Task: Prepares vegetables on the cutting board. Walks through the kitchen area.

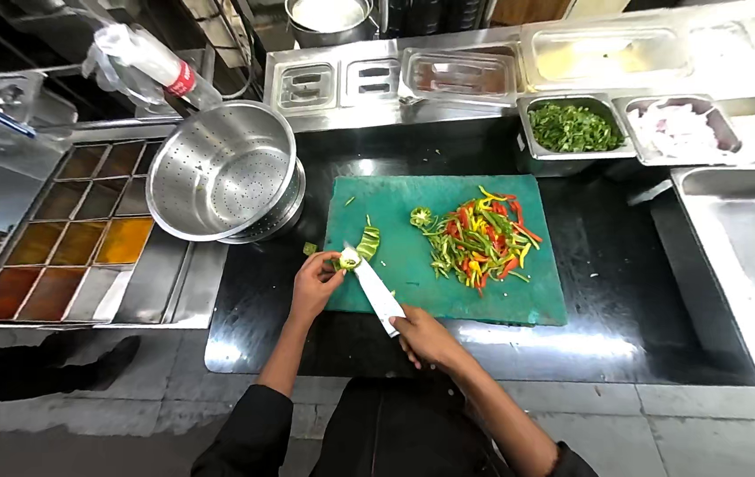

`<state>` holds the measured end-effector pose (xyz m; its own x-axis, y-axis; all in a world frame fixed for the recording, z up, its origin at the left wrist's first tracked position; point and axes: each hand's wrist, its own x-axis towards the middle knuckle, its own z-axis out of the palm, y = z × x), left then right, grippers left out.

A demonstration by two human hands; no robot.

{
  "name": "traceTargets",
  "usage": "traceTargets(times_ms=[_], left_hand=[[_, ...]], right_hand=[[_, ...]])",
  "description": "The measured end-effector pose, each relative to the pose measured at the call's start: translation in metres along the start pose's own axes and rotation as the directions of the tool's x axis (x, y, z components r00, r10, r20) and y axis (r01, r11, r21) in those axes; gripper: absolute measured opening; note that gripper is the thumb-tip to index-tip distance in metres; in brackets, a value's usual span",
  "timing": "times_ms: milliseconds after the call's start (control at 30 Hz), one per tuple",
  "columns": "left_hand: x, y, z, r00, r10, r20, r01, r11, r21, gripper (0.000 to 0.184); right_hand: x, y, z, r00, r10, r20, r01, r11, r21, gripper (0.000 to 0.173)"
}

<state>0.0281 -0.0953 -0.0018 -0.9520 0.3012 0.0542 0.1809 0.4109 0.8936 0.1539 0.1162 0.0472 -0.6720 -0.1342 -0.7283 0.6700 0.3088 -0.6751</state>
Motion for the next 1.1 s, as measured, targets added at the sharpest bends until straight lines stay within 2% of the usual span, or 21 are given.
traceTargets(times_ms=[133, 233, 333, 433, 467, 567, 633, 700, 900, 967, 1100], left_hand=[[-0.003, 0.001, -0.003, 1.0, 0.027, -0.006, -0.026, 0.994, 0.109, 0.031], [-0.006, 0.004, -0.007, 1.0, -0.018, -0.023, 0.022, 0.988, 0.154, 0.03], [-0.01, 0.006, -0.013, 0.994, -0.106, -0.016, 0.107, 0.989, 0.105, 0.033], [-0.013, 0.016, -0.02, 0.981, -0.187, 0.058, 0.187, 0.982, 0.009, 0.051], [-0.014, 0.019, -0.02, 0.979, -0.193, 0.06, 0.192, 0.981, 0.012, 0.051], [-0.013, 0.021, -0.018, 0.985, -0.171, 0.029, 0.168, 0.982, 0.092, 0.033], [-0.01, 0.019, -0.018, 0.987, -0.162, 0.021, 0.159, 0.981, 0.112, 0.028], [-0.012, 0.014, -0.017, 0.989, -0.149, 0.0, 0.148, 0.983, 0.11, 0.026], [-0.023, 0.0, -0.005, 0.979, -0.138, -0.152, 0.148, 0.988, 0.053, 0.024], [-0.026, -0.001, -0.002, 0.976, -0.13, -0.173, 0.136, 0.99, 0.025, 0.023], [-0.027, -0.003, -0.001, 0.981, -0.111, -0.158, 0.114, 0.993, 0.012, 0.021]], right_hand=[[0.016, -0.009, 0.005, 1.0, -0.003, -0.002, 0.003, 0.998, 0.065, 0.031], [0.023, -0.02, 0.007, 1.0, -0.003, 0.012, 0.002, 0.999, 0.052, 0.032], [0.02, -0.014, 0.005, 0.999, -0.018, 0.048, 0.015, 0.998, 0.068, 0.031], [0.021, -0.008, 0.007, 0.999, -0.019, 0.038, 0.019, 1.0, 0.019, 0.033], [0.022, -0.009, 0.01, 0.999, -0.017, 0.033, 0.017, 1.0, 0.008, 0.034], [0.029, -0.014, 0.017, 0.999, -0.032, 0.029, 0.03, 0.998, 0.063, 0.031], [0.035, -0.018, 0.02, 0.999, -0.038, 0.023, 0.035, 0.991, 0.131, 0.03], [0.037, -0.02, 0.023, 0.999, -0.035, 0.013, 0.033, 0.987, 0.155, 0.03], [0.019, 0.011, 0.022, 0.998, -0.047, 0.033, 0.048, 0.999, -0.024, 0.035], [0.016, 0.015, 0.018, 0.997, -0.047, 0.057, 0.047, 0.999, -0.006, 0.033], [0.032, -0.006, 0.025, 0.996, -0.058, 0.067, 0.051, 0.995, 0.091, 0.031]])
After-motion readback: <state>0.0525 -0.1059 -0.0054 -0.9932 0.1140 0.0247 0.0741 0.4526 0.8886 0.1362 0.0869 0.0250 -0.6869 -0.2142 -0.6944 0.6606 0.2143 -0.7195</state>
